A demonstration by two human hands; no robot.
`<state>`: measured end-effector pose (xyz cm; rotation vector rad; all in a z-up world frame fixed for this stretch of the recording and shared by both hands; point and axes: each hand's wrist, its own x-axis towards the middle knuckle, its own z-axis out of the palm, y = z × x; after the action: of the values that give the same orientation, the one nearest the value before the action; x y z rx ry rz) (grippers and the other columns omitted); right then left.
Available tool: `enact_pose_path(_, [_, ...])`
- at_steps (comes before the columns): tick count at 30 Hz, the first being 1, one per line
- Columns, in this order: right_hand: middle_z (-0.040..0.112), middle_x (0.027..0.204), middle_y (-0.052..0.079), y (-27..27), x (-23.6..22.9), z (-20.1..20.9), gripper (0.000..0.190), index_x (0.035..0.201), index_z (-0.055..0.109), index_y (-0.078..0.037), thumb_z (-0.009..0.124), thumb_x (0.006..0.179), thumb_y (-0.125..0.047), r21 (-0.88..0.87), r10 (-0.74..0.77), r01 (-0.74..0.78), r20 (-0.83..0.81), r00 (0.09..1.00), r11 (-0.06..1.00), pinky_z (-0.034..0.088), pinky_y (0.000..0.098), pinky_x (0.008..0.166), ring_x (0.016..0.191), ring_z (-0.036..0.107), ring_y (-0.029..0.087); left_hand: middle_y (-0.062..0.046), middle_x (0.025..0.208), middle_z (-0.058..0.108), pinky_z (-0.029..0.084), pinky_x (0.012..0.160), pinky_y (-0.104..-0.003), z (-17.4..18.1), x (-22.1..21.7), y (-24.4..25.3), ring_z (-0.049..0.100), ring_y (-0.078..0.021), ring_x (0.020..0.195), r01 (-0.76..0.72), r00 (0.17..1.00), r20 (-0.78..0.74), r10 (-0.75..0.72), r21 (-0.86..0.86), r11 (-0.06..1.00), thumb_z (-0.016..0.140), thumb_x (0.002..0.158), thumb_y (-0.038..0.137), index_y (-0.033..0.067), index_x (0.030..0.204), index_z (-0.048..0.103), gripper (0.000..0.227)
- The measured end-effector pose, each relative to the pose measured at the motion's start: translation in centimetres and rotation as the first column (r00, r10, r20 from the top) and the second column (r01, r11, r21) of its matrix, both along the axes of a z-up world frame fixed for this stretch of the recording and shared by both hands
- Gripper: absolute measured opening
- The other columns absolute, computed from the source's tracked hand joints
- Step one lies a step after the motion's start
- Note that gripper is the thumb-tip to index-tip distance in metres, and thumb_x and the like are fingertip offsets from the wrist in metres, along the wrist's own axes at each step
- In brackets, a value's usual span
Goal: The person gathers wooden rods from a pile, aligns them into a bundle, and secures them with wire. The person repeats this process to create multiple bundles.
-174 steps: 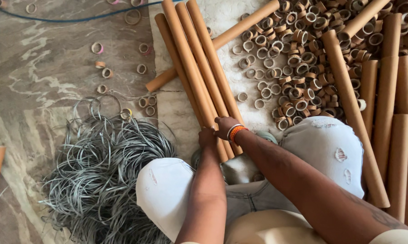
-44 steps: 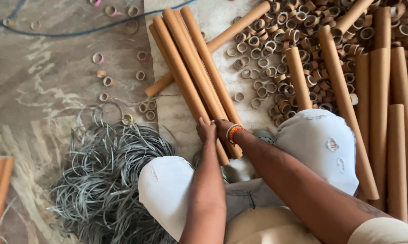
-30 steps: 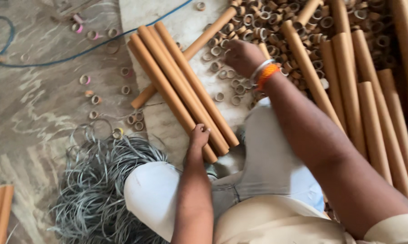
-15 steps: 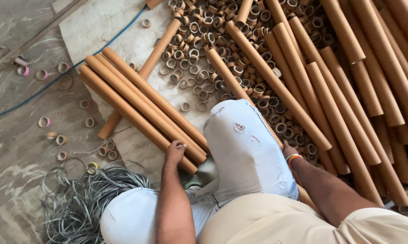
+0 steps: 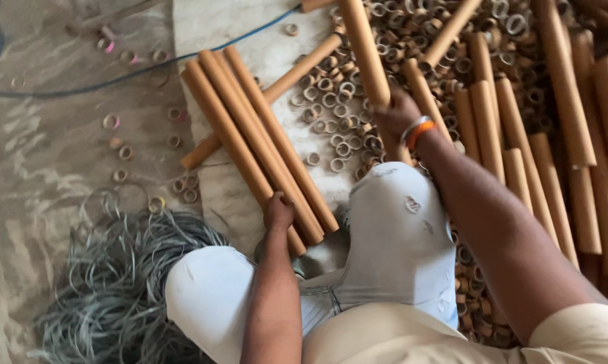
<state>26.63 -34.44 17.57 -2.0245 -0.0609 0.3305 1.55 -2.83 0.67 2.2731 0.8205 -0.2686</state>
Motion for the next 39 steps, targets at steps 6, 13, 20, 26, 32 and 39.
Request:
enact_pose_path(6, [0.074, 0.096, 0.013, 11.5, 2.2, 3.6, 0.044, 0.116, 0.066, -0.001, 0.083, 0.085, -0.027, -0.228, 0.100, -0.103, -0.025, 0.995, 0.968, 0.058, 0.0367, 0.068, 0.080, 0.070, 0.022, -0.023, 0.144, 0.052, 0.047, 0.106, -0.052, 1.1, 0.4, -0.4, 0.053, -0.0429, 0.130, -0.205, 0.964, -0.160, 0.211, 0.055, 0.977, 0.078, 0.085, 0.042, 0.0124, 0.147, 0.048, 0.075])
enact_pose_path(13, [0.072, 0.105, 0.023, 19.6, -7.0, -7.5, 0.045, 0.112, 0.070, 0.000, 0.083, 0.085, -0.033, -0.332, 0.210, -0.234, -0.107, 0.972, 0.914, 0.055, 0.0452, 0.086, 0.098, 0.069, 0.035, -0.024, 0.155, 0.038, 0.047, 0.107, -0.052, -0.9, 1.2, -0.3, 0.048, -0.0446, 0.135, -0.279, 0.936, -0.234, 0.262, -0.043, 0.959, 0.078, 0.086, 0.043, 0.0086, 0.155, 0.033, 0.090])
enact_pose_path(20, [0.069, 0.111, 0.027, 20.0, -17.0, -16.3, 0.056, 0.118, 0.053, 0.001, 0.082, 0.082, -0.030, -0.323, 0.103, -0.180, -0.242, 0.965, 0.929, 0.054, 0.0491, 0.090, 0.106, 0.066, 0.045, -0.022, 0.150, 0.046, 0.047, 0.108, -0.049, -2.4, 0.2, -0.1, 0.051, -0.0430, 0.132, -0.319, 0.932, -0.188, 0.311, -0.015, 0.947, 0.080, 0.083, 0.035, 0.0128, 0.152, 0.038, 0.084])
enact_pose_path(26, [0.064, 0.122, 0.029, 18.6, -16.2, -20.5, 0.055, 0.123, 0.049, -0.001, 0.079, 0.084, -0.025, -0.522, 0.117, -0.282, -0.327, 0.938, 0.805, 0.052, 0.0523, 0.096, 0.113, 0.063, 0.049, -0.021, 0.146, 0.049, 0.046, 0.107, -0.050, -1.9, 0.6, -0.8, 0.052, -0.0429, 0.130, -0.396, 0.909, -0.132, 0.396, 0.029, 0.918, 0.079, 0.085, 0.031, 0.0131, 0.150, 0.041, 0.077])
enact_pose_path(32, [0.060, 0.129, 0.029, 18.8, -16.0, -21.6, 0.053, 0.127, 0.047, 0.000, 0.075, 0.084, -0.016, -0.558, 0.178, -0.403, -0.415, 0.893, 0.725, 0.053, 0.0511, 0.098, 0.116, 0.063, 0.048, -0.021, 0.145, 0.050, 0.047, 0.106, -0.050, -1.0, 1.2, -0.4, 0.053, -0.0438, 0.127, -0.441, 0.887, -0.137, 0.440, 0.023, 0.897, 0.075, 0.088, 0.029, 0.0135, 0.149, 0.042, 0.072])
enact_pose_path(39, [0.060, 0.133, 0.032, 21.0, -13.7, -19.0, 0.038, 0.125, 0.068, -0.003, 0.063, 0.103, -0.034, -0.591, 0.347, -0.460, -0.303, 0.888, 0.662, 0.053, 0.0500, 0.102, 0.120, 0.062, 0.049, -0.026, 0.142, 0.051, 0.045, 0.109, -0.052, -3.3, 0.4, -0.3, 0.052, -0.0458, 0.129, -0.416, 0.909, 0.048, 0.414, 0.045, 0.908, 0.075, 0.088, 0.030, 0.0069, 0.149, 0.043, 0.072])
